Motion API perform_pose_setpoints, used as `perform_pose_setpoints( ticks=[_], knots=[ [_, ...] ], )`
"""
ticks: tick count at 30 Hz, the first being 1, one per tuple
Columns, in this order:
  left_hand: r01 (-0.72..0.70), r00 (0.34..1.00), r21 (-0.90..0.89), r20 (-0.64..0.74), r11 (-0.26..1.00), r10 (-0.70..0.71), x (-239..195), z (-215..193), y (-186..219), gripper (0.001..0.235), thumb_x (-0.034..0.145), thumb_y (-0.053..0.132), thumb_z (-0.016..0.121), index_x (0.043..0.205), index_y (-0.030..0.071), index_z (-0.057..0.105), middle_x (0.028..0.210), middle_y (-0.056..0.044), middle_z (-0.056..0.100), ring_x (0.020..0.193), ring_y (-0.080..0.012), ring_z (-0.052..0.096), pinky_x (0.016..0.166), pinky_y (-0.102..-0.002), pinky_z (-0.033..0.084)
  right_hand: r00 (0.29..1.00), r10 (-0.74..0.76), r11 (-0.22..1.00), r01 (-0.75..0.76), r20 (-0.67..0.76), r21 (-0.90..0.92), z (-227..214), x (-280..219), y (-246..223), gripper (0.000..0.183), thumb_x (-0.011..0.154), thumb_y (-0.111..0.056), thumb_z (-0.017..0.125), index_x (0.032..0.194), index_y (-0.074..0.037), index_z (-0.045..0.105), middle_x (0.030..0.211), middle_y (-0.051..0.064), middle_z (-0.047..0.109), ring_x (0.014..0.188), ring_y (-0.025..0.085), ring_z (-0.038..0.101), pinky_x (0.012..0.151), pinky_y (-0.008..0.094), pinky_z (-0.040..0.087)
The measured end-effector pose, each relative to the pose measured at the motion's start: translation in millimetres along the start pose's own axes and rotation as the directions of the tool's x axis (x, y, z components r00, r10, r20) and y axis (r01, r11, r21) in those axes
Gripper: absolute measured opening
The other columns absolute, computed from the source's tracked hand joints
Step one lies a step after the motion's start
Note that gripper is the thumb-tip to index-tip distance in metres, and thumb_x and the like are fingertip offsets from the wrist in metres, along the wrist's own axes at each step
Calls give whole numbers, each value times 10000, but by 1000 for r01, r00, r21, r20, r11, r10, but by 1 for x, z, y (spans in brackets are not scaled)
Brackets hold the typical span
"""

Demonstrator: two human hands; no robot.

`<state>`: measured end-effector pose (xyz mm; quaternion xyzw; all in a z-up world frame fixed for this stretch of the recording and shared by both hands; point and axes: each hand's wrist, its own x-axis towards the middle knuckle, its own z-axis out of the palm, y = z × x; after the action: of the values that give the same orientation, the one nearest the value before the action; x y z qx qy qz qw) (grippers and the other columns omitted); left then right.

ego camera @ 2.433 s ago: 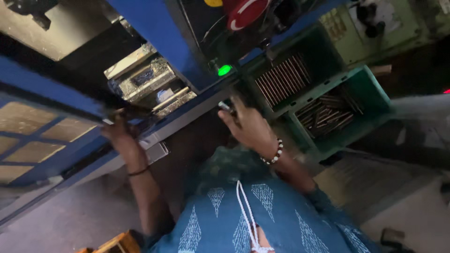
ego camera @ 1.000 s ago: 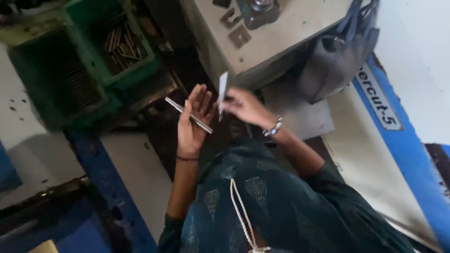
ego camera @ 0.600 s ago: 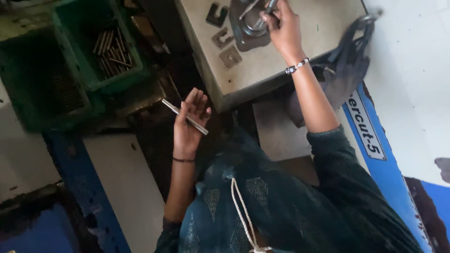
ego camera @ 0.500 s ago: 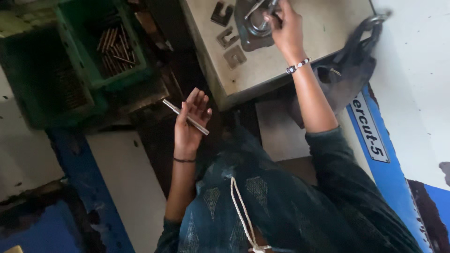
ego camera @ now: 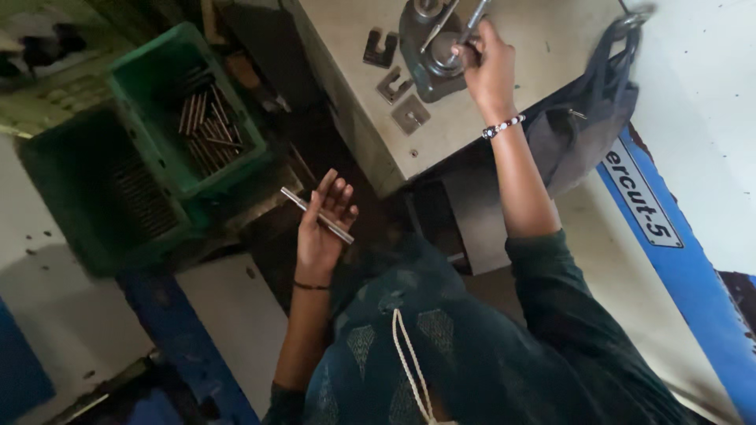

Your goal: The person operates a blue industrial machine, repeatedly inserting a metal rod into a slot, pulling a lever, and retrieving a small metal piece. They place the retrieved pieces into a green bin and continue the cycle.

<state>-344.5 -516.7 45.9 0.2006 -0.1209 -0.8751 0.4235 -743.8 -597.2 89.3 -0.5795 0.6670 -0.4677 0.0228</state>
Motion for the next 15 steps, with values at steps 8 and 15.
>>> perform_pose_setpoints(
  ticks=[8, 15],
  knots=[
    [-15, 1000, 3, 22, 1000, 15, -13, -12, 5, 453, 1117, 310, 499, 1535, 138, 483, 1127, -8, 618, 1110, -166, 609, 965, -376, 530, 989, 149, 984, -148, -4, -103, 5, 4, 0, 299, 984, -25, 827, 1123, 8, 564, 863, 190, 734, 678, 382, 556, 654, 355, 529],
    [-18, 991, -23, -137, 1000, 15, -6, -23, -9, 405, 1079, 236, 530, 1471, 134, 548, 941, 17, 528, 847, -117, 537, 819, -335, 513, 999, -1, 1000, 2, -39, 25, 6, 8, 2, 313, 943, 2, 809, 1150, -2, 574, 931, 156, 777, 849, 279, 801, 720, 320, 580]
  ],
)
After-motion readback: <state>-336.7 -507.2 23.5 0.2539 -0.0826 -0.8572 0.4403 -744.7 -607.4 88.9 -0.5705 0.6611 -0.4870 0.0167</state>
